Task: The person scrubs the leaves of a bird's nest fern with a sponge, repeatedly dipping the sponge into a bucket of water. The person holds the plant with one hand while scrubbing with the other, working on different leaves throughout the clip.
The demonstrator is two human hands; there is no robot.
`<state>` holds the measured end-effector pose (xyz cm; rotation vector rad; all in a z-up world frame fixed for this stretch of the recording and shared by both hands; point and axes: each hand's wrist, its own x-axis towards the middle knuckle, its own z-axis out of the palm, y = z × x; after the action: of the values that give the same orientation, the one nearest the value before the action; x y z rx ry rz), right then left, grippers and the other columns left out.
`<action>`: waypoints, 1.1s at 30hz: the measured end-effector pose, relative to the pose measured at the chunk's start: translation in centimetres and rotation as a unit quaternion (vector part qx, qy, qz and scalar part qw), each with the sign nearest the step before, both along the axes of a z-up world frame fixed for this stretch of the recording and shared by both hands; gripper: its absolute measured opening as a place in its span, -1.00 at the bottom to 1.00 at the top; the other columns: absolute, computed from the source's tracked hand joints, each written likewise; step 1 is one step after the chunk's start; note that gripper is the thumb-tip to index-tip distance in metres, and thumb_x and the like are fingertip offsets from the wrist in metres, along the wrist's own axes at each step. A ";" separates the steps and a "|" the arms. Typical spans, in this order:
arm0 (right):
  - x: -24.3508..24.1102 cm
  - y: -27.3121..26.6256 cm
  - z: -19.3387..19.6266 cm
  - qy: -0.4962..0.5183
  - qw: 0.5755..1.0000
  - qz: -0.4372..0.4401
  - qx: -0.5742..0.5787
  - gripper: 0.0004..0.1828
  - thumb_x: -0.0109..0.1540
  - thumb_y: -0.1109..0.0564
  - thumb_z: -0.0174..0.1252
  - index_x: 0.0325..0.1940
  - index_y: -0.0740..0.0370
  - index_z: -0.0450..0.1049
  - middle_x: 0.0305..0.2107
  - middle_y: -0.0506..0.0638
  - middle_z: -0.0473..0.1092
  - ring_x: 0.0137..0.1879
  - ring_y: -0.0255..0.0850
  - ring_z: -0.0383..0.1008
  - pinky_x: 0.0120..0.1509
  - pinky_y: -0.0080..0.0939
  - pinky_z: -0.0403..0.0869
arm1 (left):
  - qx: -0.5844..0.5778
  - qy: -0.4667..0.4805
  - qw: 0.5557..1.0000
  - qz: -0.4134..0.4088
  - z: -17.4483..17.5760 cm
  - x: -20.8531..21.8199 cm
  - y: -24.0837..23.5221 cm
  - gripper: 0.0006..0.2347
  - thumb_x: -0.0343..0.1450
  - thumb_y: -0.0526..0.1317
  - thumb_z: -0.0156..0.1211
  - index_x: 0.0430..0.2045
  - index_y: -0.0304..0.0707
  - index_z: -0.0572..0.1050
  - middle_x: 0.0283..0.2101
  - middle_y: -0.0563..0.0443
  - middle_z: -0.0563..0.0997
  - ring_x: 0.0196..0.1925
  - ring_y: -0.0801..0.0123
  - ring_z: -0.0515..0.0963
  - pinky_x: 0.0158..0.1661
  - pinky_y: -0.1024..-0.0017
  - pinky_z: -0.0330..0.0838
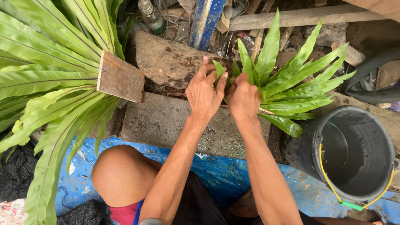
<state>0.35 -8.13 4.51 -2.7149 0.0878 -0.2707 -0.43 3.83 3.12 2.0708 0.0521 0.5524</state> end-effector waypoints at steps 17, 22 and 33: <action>0.7 0.9 1.9 0.029 0.944 0.005 0.328 -0.91 0.20 0.36 0.17 -0.23 0.32 0.45 -0.37 0.07 0.56 -0.39 -0.24 0.61 -0.34 -0.22 0.64 | -0.246 0.134 0.959 -0.036 1.1 0.6 0.5 -0.65 0.54 -0.01 -0.04 0.09 -0.16 0.54 -0.27 -0.12 0.75 -0.31 0.27 0.74 -0.22 0.27 0.58; 0.7 1.0 1.7 0.072 0.989 0.021 0.131 -0.90 0.18 0.42 0.18 -0.24 0.36 0.50 -0.40 0.09 0.57 -0.37 -0.21 0.60 -0.35 -0.22 0.58 | -0.200 0.041 0.979 -0.018 1.0 0.6 0.0 -0.70 0.52 -0.07 0.13 0.07 -0.16 0.61 0.02 -0.17 0.68 0.03 0.12 0.71 -0.01 0.23 0.57; 2.5 2.1 7.3 0.018 0.898 0.092 0.429 -0.90 0.24 0.35 0.22 -0.18 0.42 0.45 -0.38 0.12 0.57 -0.32 -0.28 0.62 -0.28 -0.24 0.70 | -0.330 0.064 0.935 -0.114 3.0 0.1 0.1 -0.43 0.57 0.11 -0.28 0.39 -0.32 0.21 0.11 -0.34 0.64 -0.04 0.17 0.74 -0.07 0.33 0.62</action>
<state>2.80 -6.08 11.86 -1.8276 -0.0360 -0.0874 -0.31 3.90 6.16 1.4234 0.0613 0.2093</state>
